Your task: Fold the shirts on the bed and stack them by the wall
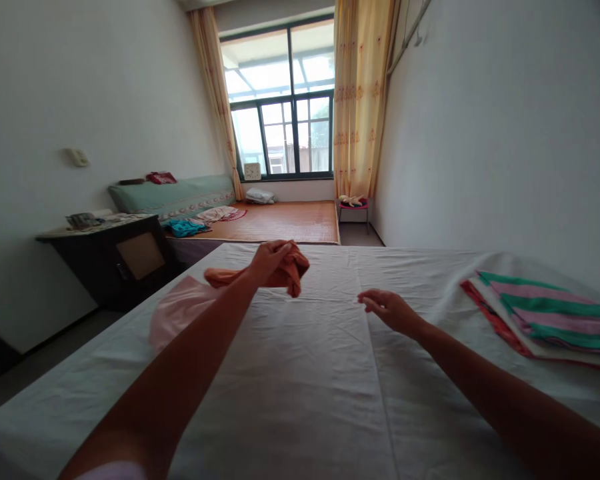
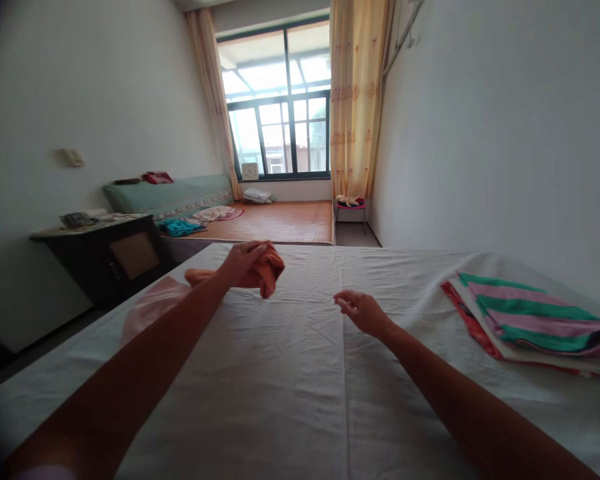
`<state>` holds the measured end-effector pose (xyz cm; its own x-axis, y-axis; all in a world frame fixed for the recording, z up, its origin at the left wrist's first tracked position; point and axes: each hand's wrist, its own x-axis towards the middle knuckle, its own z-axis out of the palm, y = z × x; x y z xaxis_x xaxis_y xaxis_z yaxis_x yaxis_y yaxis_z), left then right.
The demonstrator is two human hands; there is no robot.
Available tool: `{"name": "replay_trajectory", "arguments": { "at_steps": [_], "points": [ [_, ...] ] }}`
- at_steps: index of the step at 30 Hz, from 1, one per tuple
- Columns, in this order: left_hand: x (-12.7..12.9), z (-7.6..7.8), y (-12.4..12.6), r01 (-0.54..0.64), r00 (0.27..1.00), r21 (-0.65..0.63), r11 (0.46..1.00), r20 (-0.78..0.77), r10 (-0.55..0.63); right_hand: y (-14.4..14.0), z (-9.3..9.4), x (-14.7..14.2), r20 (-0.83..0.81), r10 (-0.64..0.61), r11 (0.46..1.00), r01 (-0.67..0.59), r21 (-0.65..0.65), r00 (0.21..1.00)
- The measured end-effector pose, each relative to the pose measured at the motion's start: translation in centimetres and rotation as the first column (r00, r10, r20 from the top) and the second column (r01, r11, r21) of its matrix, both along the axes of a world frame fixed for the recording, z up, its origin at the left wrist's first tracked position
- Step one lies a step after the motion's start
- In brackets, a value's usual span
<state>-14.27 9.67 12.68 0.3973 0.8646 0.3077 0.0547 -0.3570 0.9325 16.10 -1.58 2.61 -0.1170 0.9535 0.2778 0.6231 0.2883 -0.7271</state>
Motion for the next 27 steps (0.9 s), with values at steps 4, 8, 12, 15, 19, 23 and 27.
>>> {"name": "replay_trajectory", "arguments": {
  "at_steps": [4, 8, 12, 15, 19, 23, 27],
  "points": [
    [8.1, -1.0, -1.1, 0.175, 0.977, -0.093, 0.98, 0.14, -0.161, 0.3, -0.9, 1.8, -0.431, -0.202, 0.978, 0.201, -0.05, 0.879],
    [9.9, -3.4, 0.0, 0.165, 0.985, 0.022, 0.986, -0.052, -0.163, 0.3, -1.9, 4.9, -0.507, -0.352, 0.921, 0.388, -0.037, 0.787],
    [7.2, -6.4, 1.4, 0.348, 0.818, 0.304, 0.887, -0.561, -0.129, -0.4, -1.0, 6.5, -0.299, -0.104, 0.995, 0.102, -0.022, 0.949],
    [5.0, -8.4, 1.7, 0.451, 0.643, 0.387, 0.805, -0.766, 0.008, -0.8, -0.5, 6.6, -0.039, 0.173, 0.985, -0.174, -0.016, 0.984],
    [4.1, -9.6, 1.9, 0.252, 0.596, 0.523, 0.814, -0.747, 0.295, -0.3, -1.4, 6.3, 0.076, -0.011, 0.997, 0.005, 0.082, 0.997],
    [4.2, -7.8, 2.4, 0.161, 0.719, 0.45, 0.879, -0.663, 0.208, -0.3, -0.8, 6.3, -0.185, -0.055, 0.997, 0.064, 0.043, 0.981],
    [3.9, -5.4, 2.9, 0.026, 0.951, 0.119, 0.993, -0.31, 0.012, -0.3, 0.9, 6.9, -0.627, -0.111, 0.993, 0.056, -0.107, 0.771]
  ]
}}
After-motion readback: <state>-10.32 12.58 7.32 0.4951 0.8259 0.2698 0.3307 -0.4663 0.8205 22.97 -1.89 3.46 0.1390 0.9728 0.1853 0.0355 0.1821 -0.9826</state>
